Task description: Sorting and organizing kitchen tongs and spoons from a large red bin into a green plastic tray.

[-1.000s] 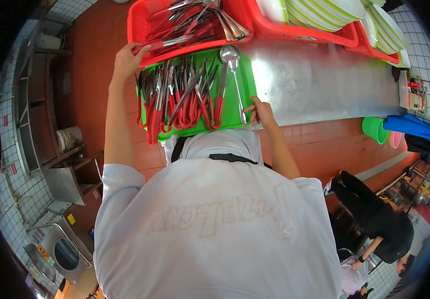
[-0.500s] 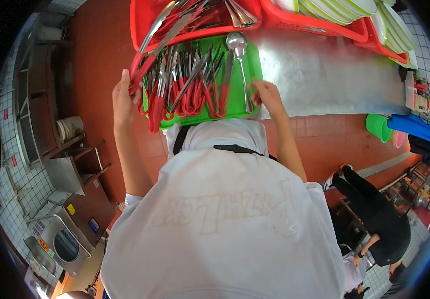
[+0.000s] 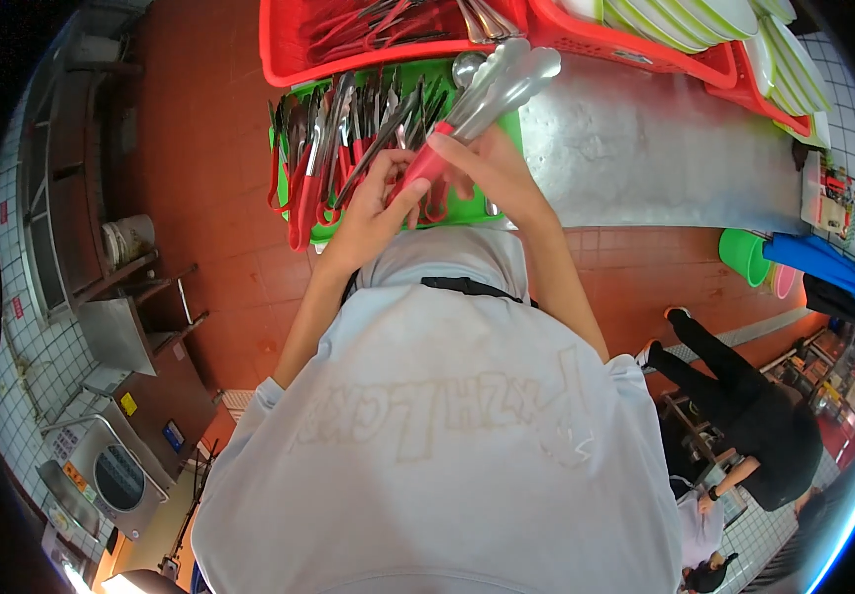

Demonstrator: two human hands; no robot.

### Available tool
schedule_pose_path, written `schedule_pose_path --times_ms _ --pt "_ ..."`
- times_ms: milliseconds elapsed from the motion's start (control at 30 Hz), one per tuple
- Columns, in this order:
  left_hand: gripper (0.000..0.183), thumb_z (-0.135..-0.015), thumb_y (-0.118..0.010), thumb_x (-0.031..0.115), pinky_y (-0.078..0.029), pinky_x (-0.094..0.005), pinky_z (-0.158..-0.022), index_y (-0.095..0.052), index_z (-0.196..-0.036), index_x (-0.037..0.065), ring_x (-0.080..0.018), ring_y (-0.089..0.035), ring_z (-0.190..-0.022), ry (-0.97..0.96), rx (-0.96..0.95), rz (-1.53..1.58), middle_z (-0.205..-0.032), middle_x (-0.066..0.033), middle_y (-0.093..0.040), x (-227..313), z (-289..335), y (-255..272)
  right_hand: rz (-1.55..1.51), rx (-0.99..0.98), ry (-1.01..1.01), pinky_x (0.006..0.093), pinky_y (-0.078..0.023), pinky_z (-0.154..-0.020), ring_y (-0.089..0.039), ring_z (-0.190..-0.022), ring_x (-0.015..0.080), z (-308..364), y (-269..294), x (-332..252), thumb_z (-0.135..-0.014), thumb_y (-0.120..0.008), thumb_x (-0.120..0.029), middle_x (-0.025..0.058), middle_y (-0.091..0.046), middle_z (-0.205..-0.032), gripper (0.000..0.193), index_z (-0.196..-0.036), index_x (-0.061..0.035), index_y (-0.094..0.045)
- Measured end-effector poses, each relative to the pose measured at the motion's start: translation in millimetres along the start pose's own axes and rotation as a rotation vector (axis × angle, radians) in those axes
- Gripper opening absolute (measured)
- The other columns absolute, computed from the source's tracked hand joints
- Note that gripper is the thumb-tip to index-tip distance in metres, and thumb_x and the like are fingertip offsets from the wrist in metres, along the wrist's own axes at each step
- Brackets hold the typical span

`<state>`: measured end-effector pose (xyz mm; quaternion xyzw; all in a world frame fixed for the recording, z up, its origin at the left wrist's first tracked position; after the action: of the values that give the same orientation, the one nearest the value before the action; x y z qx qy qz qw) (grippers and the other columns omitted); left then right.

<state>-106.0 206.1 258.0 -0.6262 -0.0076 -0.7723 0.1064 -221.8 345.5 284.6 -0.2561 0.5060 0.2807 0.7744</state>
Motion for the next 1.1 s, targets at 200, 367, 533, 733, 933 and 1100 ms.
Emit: schedule_pose_path --times_ms 200,367,533,733,933,1100 --pt "0.03 -0.089 -0.062 0.016 -0.046 -0.0306 -0.059 -0.055 -0.112 -0.001 -0.0183 -0.06 -0.069 -0.098 0.05 -0.352 -0.09 -0.0126 -0.059 -3 3 3 -0.035 0.142 -0.121 0.0225 -0.034 -0.044 -0.048 -0.048 0.0081 5 9 24 -0.084 -0.069 -0.036 0.0001 -0.052 -0.06 0.034 -0.09 -0.0052 -0.054" --pt "0.026 -0.083 -0.066 0.011 -0.048 -0.0352 -0.064 -0.059 -0.106 0.0 -0.024 -0.06 -0.072 -0.159 0.199 -0.411 -0.092 -0.0138 -0.06 5 3 17 0.176 0.327 -0.163 0.0258 -0.04 -0.048 -0.054 -0.053 0.0107 2 24 44 -0.08 -0.072 -0.039 0.0043 -0.056 -0.061 0.041 -0.086 -0.0016 -0.057" --pt "0.041 -0.074 -0.076 0.018 -0.041 -0.0425 -0.088 -0.058 -0.108 0.002 -0.031 -0.052 -0.101 -0.459 0.572 -1.05 -0.105 -0.0125 -0.058 8 -2 47 0.668 0.413 -0.049 0.0383 -0.049 -0.059 -0.063 -0.062 0.0257 1 23 58 -0.075 -0.069 -0.051 0.0122 -0.063 -0.066 0.055 -0.089 0.001 -0.059" --pt "0.074 -0.067 -0.08 0.043 -0.036 -0.0464 -0.098 -0.051 -0.12 0.0 -0.0354 -0.045 -0.116 -0.334 0.622 -1.258 -0.125 -0.0182 -0.048 -8 4 68 1.073 0.352 -0.233 0.0439 -0.051 -0.065 -0.066 -0.071 0.0357 -5 10 60 -0.072 -0.062 -0.065 0.017 -0.066 -0.072 0.069 -0.091 0.0003 -0.061" --pt "0.079 -0.067 -0.079 0.043 -0.035 -0.0462 -0.1 -0.048 -0.124 -0.003 -0.0369 -0.045 -0.116 -0.266 0.597 -1.195 -0.125 -0.0212 -0.048 -25 5 68 1.158 0.337 -0.249 0.045 -0.052 -0.066 -0.067 -0.073 0.0368 -14 9 72 -0.071 -0.057 -0.072 0.0196 -0.066 -0.073 0.075 -0.089 0.0005 -0.062" --pt "0.078 -0.07 -0.078 0.041 -0.035 -0.0454 -0.1 -0.046 -0.125 -0.005 -0.0361 -0.045 -0.116 -0.263 0.593 -1.167 -0.125 -0.0204 -0.049 -28 5 70 1.176 0.302 -0.272 0.0443 -0.052 -0.066 -0.067 -0.075 0.0359 -23 4 76 -0.071 -0.058 -0.07 0.0199 -0.067 -0.076 0.074 -0.089 0.0013 -0.063"
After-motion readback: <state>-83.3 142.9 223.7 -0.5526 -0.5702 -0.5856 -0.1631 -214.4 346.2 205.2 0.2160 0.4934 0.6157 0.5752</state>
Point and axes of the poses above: each hand's wrist, its own z-axis away from the middle knuckle, its own y-axis out of the back of the hand, x = y × z, the point moved 1 cm from there along -z, towards the middle knuckle
